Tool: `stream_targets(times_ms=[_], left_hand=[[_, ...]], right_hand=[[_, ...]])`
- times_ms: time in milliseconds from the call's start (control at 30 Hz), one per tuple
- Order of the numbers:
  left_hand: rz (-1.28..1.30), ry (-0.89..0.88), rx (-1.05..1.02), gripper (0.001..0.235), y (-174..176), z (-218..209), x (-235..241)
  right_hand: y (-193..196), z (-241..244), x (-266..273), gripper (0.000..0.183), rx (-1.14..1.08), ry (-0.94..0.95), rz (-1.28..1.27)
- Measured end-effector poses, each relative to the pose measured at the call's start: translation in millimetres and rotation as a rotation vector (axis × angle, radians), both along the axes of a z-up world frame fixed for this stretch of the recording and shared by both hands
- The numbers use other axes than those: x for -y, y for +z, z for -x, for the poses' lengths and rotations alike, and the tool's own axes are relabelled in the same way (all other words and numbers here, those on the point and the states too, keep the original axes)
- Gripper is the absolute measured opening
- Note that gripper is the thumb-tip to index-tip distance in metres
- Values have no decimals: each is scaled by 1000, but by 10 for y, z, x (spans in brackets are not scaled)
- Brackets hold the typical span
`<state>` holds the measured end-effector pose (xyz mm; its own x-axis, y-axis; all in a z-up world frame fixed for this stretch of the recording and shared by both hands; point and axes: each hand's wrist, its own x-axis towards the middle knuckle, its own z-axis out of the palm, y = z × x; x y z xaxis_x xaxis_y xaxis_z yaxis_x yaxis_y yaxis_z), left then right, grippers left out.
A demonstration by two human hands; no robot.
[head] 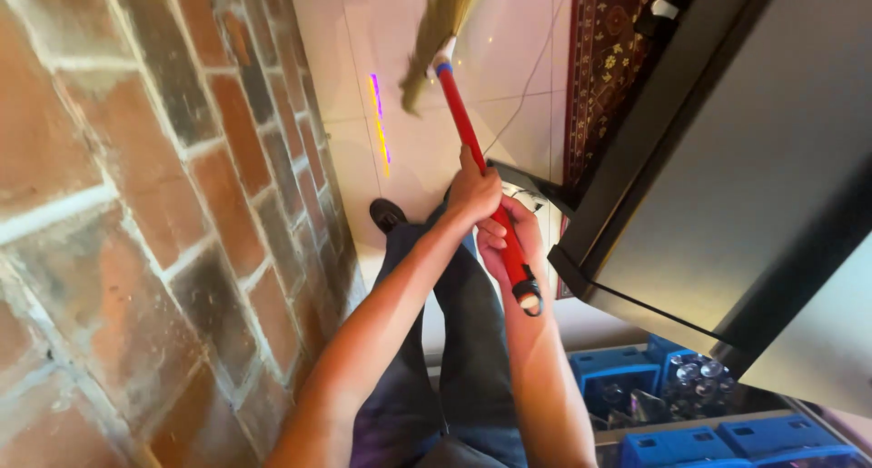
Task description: Sweeping the floor with a broom and dustpan in a restaurant setting.
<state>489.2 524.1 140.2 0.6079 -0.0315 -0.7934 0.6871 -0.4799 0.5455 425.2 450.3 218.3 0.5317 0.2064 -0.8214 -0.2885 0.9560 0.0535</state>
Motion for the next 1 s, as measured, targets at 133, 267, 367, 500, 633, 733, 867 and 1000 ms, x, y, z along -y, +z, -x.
stream_targets(times_ms=[133, 267, 367, 500, 633, 733, 867, 1000], left_hand=[[-4, -50, 134, 81, -80, -599, 40], [-103, -169, 241, 67, -461, -1191, 79], [-169, -222, 252, 53, -682, -1470, 47], [-208, -343, 146, 46, -1345, -1346, 1], [-212, -455, 97, 50, -1598, -812, -272], [-170, -473, -43, 49, -1387, -374, -444], [-192, -490, -114, 52, -1134, -54, -539], [-177, -550, -85, 47, -1276, 331, -605]], right_hand=[[-565, -316, 63, 21, 177, -161, -208], [-738, -905, 19, 19, 160, -326, -341], [-1094, -1137, 23, 19, 146, -432, -474], [-1666, -1028, -63, 18, 140, -484, -496], [-1974, -371, -330, 19, 21, -502, -413], [-2026, 180, -521, 19, -57, -531, -402], [-1640, 441, -658, 21, -130, -585, -473], [-1418, 638, -745, 20, -198, -628, -447]])
